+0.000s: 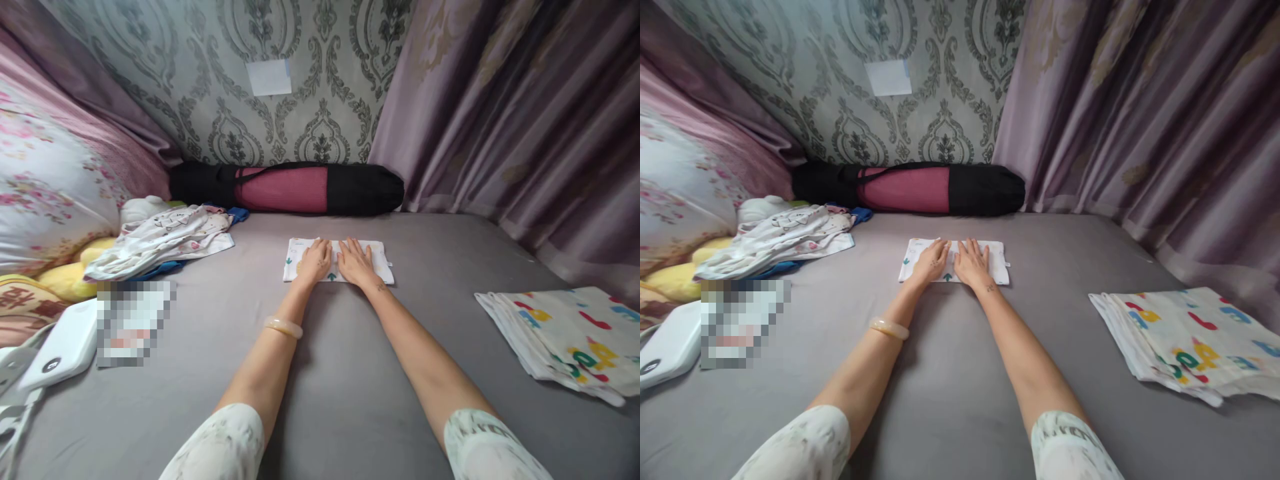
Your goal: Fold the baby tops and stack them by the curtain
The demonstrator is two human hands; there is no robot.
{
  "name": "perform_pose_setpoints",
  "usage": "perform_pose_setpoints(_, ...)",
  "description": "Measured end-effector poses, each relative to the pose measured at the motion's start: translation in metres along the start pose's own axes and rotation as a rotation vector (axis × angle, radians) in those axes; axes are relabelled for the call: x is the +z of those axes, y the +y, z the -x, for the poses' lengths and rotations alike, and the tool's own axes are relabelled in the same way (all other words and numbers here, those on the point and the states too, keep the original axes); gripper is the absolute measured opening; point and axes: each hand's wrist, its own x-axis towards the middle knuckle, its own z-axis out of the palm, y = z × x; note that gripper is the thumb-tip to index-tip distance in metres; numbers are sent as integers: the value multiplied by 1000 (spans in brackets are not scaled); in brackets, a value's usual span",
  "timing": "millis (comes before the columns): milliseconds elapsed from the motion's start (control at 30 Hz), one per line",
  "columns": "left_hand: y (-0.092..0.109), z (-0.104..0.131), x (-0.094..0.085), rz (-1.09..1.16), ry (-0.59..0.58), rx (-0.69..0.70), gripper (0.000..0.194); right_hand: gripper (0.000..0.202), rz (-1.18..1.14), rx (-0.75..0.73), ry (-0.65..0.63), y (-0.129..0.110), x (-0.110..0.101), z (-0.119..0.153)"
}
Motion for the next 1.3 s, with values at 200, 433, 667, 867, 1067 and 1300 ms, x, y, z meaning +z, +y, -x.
perform_pose_setpoints(200,-27,-7,-3,132,118,-63,42,56,-23,-34,-11,-24,11,-4)
perform_pose_setpoints(433,-27,-9,-8,271,134,-151,40,56,12,-31,-9,-25,18,-1)
perform_pose_setpoints(667,-36,-11,-42,911,222,-374,32,55,7,-22,-57,-38,4,-11)
perform_pose_setpoints(867,-58,-4,-69,1358,503,-781,5,54,-32,-73,-19,-58,12,-15)
perform_pose_setpoints(1067,-59,-4,-66,1424,521,-930,8,55,-7,-64,17,-57,29,-14)
perform_pose_setpoints(1300,-59,-5,-63,1454,511,-950,7,55,-5,-41,-47,-64,18,-20)
